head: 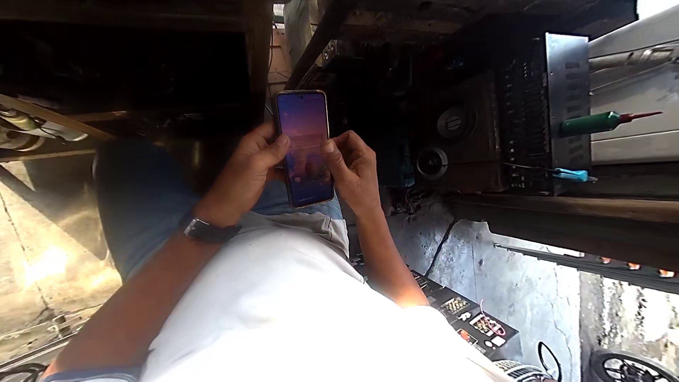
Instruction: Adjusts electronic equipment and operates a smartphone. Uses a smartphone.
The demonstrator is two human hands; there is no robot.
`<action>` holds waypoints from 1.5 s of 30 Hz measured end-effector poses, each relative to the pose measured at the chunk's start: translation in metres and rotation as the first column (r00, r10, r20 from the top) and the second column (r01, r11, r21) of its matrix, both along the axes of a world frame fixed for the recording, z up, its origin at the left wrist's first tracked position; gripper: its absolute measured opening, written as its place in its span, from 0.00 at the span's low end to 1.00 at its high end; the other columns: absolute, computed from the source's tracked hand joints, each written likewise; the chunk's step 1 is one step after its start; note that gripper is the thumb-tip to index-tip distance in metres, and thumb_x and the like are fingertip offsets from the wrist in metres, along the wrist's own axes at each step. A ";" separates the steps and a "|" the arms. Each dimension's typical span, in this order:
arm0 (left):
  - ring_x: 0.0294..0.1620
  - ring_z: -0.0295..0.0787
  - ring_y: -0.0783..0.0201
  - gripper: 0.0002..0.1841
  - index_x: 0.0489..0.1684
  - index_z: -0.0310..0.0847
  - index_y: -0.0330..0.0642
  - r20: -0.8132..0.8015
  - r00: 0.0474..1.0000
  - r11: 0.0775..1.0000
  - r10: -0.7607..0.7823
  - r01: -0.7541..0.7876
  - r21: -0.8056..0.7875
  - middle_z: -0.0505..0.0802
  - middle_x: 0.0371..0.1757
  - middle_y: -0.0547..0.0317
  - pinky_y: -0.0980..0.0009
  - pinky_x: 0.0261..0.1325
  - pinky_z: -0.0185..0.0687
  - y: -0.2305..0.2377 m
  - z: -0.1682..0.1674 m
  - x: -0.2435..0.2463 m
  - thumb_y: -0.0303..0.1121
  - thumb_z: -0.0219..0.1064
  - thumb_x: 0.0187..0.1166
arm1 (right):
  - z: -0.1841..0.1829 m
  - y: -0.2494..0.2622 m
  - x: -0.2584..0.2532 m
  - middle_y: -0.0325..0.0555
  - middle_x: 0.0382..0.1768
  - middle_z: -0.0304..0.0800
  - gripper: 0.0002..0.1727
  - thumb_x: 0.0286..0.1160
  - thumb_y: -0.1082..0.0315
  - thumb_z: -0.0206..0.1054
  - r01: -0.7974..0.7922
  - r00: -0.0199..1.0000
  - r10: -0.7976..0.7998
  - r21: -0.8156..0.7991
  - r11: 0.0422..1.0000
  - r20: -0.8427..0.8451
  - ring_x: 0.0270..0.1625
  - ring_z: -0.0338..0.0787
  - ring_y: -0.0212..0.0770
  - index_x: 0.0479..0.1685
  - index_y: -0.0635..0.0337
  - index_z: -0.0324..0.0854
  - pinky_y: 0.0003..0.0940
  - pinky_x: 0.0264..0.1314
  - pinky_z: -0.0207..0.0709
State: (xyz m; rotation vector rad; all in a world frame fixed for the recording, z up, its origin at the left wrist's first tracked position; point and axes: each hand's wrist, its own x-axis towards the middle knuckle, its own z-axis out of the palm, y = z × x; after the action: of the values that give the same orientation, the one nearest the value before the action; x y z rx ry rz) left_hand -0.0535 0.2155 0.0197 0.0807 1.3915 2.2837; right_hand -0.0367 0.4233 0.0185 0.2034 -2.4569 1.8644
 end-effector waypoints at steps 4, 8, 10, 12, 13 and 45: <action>0.52 0.94 0.57 0.17 0.69 0.74 0.40 0.016 1.000 1.000 -0.006 0.006 0.018 0.92 0.55 0.50 0.59 0.50 0.94 -0.001 -0.001 -0.002 0.35 0.42 0.96 | 0.001 0.007 -0.003 0.41 0.27 0.82 0.21 0.96 0.58 0.47 -0.001 1.000 0.002 -0.038 0.999 0.027 0.25 0.82 0.32 0.43 0.63 0.81 0.28 0.27 0.80; 0.52 0.94 0.57 0.18 0.68 0.74 0.41 0.061 0.998 0.999 -0.006 0.002 0.051 0.92 0.54 0.50 0.59 0.50 0.94 0.001 -0.003 -0.003 0.37 0.41 0.97 | 0.006 0.014 0.000 0.43 0.29 0.85 0.21 0.96 0.60 0.45 -0.035 0.999 0.037 -0.060 0.998 0.035 0.26 0.85 0.32 0.48 0.66 0.81 0.28 0.27 0.84; 0.51 0.94 0.58 0.17 0.68 0.74 0.42 0.062 0.998 0.998 -0.015 0.012 0.056 0.92 0.54 0.51 0.61 0.50 0.95 0.003 -0.003 -0.003 0.36 0.41 0.97 | 0.008 0.018 0.002 0.44 0.30 0.87 0.22 0.96 0.60 0.46 -0.050 0.998 0.052 -0.065 0.997 0.038 0.27 0.87 0.33 0.49 0.67 0.82 0.29 0.28 0.84; 0.51 0.95 0.58 0.17 0.68 0.74 0.43 0.058 0.998 0.998 -0.026 0.022 0.063 0.92 0.54 0.51 0.61 0.49 0.95 0.003 -0.003 -0.003 0.36 0.41 0.97 | 0.012 0.023 0.004 0.45 0.31 0.89 0.23 0.97 0.58 0.45 -0.071 0.996 0.073 -0.054 0.996 0.046 0.29 0.89 0.35 0.51 0.67 0.82 0.30 0.29 0.87; 0.50 0.95 0.58 0.17 0.69 0.75 0.43 0.063 0.998 0.998 -0.028 0.024 0.065 0.92 0.54 0.50 0.61 0.48 0.95 0.004 -0.004 -0.003 0.36 0.42 0.97 | 0.014 0.024 0.005 0.45 0.31 0.89 0.24 0.97 0.57 0.45 -0.074 0.996 0.077 -0.045 0.996 0.052 0.29 0.89 0.35 0.52 0.66 0.83 0.29 0.29 0.87; 0.49 0.95 0.60 0.17 0.65 0.78 0.42 0.093 0.992 0.996 -0.087 0.085 0.031 0.93 0.52 0.50 0.61 0.48 0.94 0.010 -0.013 -0.004 0.35 0.45 0.95 | 0.008 0.032 0.002 0.49 0.34 0.89 0.13 0.90 0.73 0.54 -0.067 0.991 0.077 -0.085 0.994 0.112 0.28 0.89 0.36 0.59 0.73 0.79 0.29 0.27 0.87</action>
State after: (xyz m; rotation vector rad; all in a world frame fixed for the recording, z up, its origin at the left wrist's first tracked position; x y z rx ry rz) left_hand -0.0576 0.2251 0.0065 0.0395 1.2848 2.2063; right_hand -0.0344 0.4553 0.0266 0.1888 -2.4715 2.0561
